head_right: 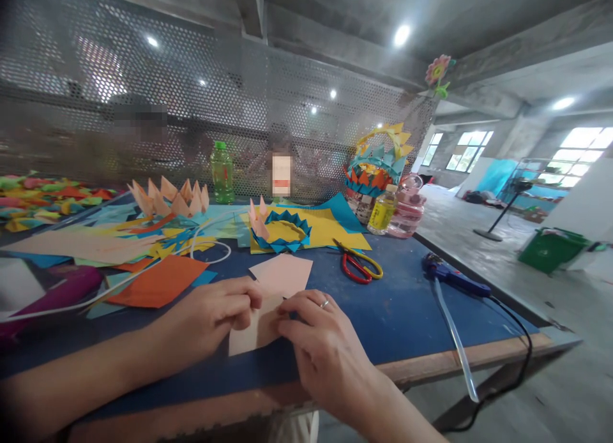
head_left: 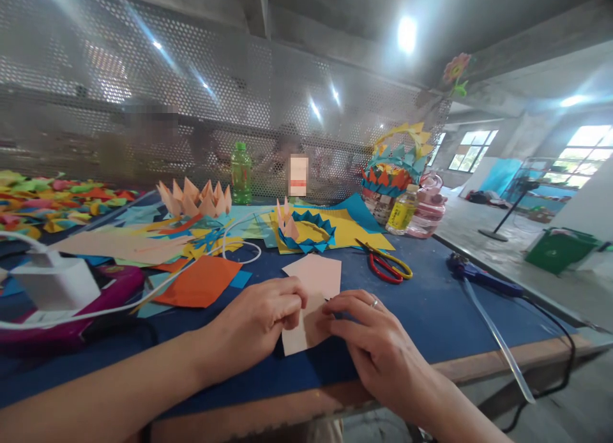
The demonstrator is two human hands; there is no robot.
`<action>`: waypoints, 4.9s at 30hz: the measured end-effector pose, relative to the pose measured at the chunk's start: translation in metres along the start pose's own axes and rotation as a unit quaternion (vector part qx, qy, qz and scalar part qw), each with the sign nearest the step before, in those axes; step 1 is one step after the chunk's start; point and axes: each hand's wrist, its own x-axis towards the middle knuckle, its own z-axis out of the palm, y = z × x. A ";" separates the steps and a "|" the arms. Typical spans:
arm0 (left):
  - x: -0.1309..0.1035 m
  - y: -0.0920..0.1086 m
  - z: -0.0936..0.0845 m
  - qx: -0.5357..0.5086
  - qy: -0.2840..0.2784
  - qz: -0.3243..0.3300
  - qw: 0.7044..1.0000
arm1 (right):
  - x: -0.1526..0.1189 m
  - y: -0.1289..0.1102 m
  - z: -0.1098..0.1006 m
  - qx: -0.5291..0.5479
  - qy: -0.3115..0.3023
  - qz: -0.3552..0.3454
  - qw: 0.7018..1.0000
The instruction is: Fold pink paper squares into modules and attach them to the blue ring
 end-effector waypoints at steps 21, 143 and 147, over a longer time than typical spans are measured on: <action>0.009 0.003 -0.016 -0.112 -0.117 -0.067 0.984 | -0.004 -0.003 -0.001 0.004 -0.034 -0.070 0.997; -0.017 0.043 0.008 0.234 0.035 0.179 0.955 | 0.019 0.007 0.000 0.137 -0.078 0.202 0.967; -0.018 0.042 0.010 0.229 0.042 0.185 0.955 | 0.021 0.003 0.004 0.131 -0.063 0.211 0.967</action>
